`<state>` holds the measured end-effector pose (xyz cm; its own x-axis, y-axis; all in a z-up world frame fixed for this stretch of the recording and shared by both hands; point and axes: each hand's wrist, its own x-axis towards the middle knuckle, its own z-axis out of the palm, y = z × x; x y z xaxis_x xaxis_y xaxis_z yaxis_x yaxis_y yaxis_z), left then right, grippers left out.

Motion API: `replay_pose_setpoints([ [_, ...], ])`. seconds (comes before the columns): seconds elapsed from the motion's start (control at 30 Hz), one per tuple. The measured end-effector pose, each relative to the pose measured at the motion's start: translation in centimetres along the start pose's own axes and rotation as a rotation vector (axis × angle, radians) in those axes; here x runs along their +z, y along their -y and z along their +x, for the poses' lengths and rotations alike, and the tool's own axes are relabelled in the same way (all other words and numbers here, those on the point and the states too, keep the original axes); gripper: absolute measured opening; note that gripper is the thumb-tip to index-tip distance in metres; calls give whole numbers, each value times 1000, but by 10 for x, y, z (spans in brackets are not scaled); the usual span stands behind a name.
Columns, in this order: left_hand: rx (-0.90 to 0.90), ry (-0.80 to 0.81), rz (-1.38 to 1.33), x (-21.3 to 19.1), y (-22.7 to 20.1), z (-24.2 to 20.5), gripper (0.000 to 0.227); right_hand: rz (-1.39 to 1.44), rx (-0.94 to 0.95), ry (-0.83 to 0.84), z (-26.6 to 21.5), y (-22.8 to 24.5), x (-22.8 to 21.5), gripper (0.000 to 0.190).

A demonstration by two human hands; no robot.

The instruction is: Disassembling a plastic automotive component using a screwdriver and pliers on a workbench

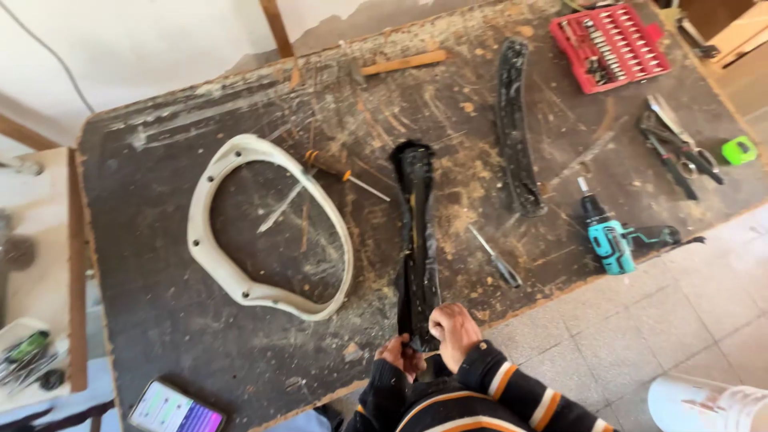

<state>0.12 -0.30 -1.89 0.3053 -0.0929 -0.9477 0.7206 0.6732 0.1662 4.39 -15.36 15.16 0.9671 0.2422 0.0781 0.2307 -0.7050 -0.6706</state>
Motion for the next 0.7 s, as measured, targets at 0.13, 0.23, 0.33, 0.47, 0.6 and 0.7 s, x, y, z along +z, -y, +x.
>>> replay_pose_setpoints([
  [0.13, -318, 392, 157, -2, -16, -26, 50, -54, -63, 61, -3, 3, -21, 29],
  [0.23, 664, 617, 778, -13, -21, 58, 31, -137, -128, 123, -8, -8, -23, 32],
  [0.33, -244, 373, 179, 60, -54, 12, 37, -72, -160, 94, -8, -5, -30, 30],
  [0.47, -146, 230, 415, 69, -56, -13, 44, 51, -165, 44, 3, 2, -79, 27],
  [0.6, 94, -115, 862, 69, -55, -21, 62, -222, -29, -150, 9, -103, -147, 39],
  [0.7, 251, -267, 970, 77, -64, -39, 65, -491, 182, -252, 35, -214, -223, 42],
])
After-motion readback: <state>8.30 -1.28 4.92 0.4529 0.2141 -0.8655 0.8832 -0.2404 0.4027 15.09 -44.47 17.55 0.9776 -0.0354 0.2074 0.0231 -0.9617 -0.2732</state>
